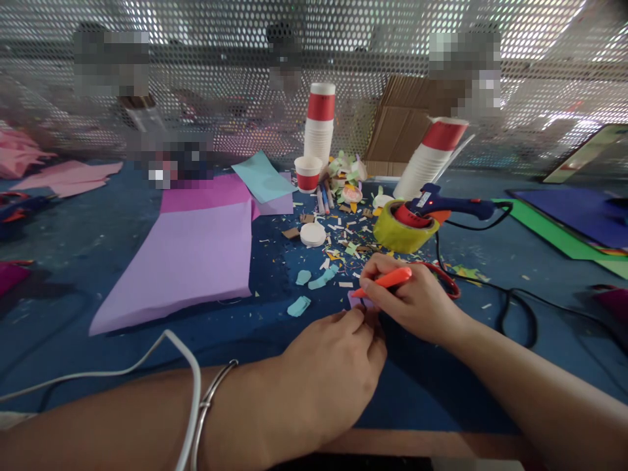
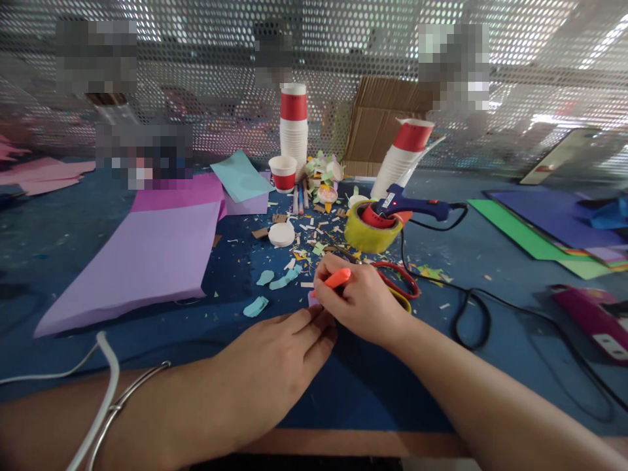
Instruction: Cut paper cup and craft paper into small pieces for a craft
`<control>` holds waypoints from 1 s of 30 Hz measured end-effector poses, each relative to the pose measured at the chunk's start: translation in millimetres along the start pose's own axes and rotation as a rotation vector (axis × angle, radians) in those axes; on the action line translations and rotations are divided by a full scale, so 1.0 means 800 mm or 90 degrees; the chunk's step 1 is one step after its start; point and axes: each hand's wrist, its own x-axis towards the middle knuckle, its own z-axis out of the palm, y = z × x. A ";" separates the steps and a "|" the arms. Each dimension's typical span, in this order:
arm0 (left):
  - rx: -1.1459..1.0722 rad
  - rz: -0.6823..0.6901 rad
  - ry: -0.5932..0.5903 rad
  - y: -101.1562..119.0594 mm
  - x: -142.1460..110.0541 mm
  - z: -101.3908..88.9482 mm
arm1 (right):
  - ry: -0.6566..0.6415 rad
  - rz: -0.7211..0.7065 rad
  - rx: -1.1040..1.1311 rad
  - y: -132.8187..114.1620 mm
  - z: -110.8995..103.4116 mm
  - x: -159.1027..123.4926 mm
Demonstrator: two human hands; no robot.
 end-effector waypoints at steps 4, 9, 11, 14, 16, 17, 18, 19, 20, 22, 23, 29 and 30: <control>0.004 0.002 0.002 0.001 -0.001 0.001 | 0.006 0.008 -0.003 -0.001 0.001 0.000; -0.015 0.001 -0.012 0.000 0.001 0.001 | 0.016 0.015 0.003 0.001 0.001 -0.003; -0.022 -0.003 -0.024 0.000 0.003 0.000 | 0.028 0.018 0.010 0.003 0.000 -0.004; -0.025 -0.002 -0.038 -0.001 0.004 -0.002 | 0.052 0.024 0.012 0.006 -0.001 -0.004; -0.021 0.000 -0.031 0.000 0.003 -0.002 | 0.060 0.028 0.007 0.007 -0.001 -0.004; -0.019 0.003 -0.026 0.000 0.003 -0.002 | 0.058 0.028 0.005 0.007 -0.002 -0.003; -0.016 0.004 -0.021 0.000 0.002 -0.002 | 0.055 0.028 0.002 0.007 -0.002 -0.003; -0.013 0.005 -0.015 0.001 0.002 -0.002 | 0.052 0.028 0.000 0.007 -0.002 -0.003; -0.011 0.005 -0.013 0.001 0.002 -0.001 | 0.049 0.027 -0.002 0.007 -0.002 -0.003; -0.009 0.005 -0.013 0.001 0.002 -0.001 | 0.043 0.026 -0.001 0.007 -0.002 -0.003; -0.010 0.003 -0.014 0.001 0.002 -0.002 | 0.041 0.025 0.001 0.006 -0.002 -0.003; -0.002 0.004 -0.011 0.001 0.003 -0.002 | 0.028 0.023 0.011 0.007 -0.001 -0.002; 0.000 0.007 -0.011 0.001 0.003 -0.001 | 0.026 0.024 0.008 0.007 -0.001 -0.002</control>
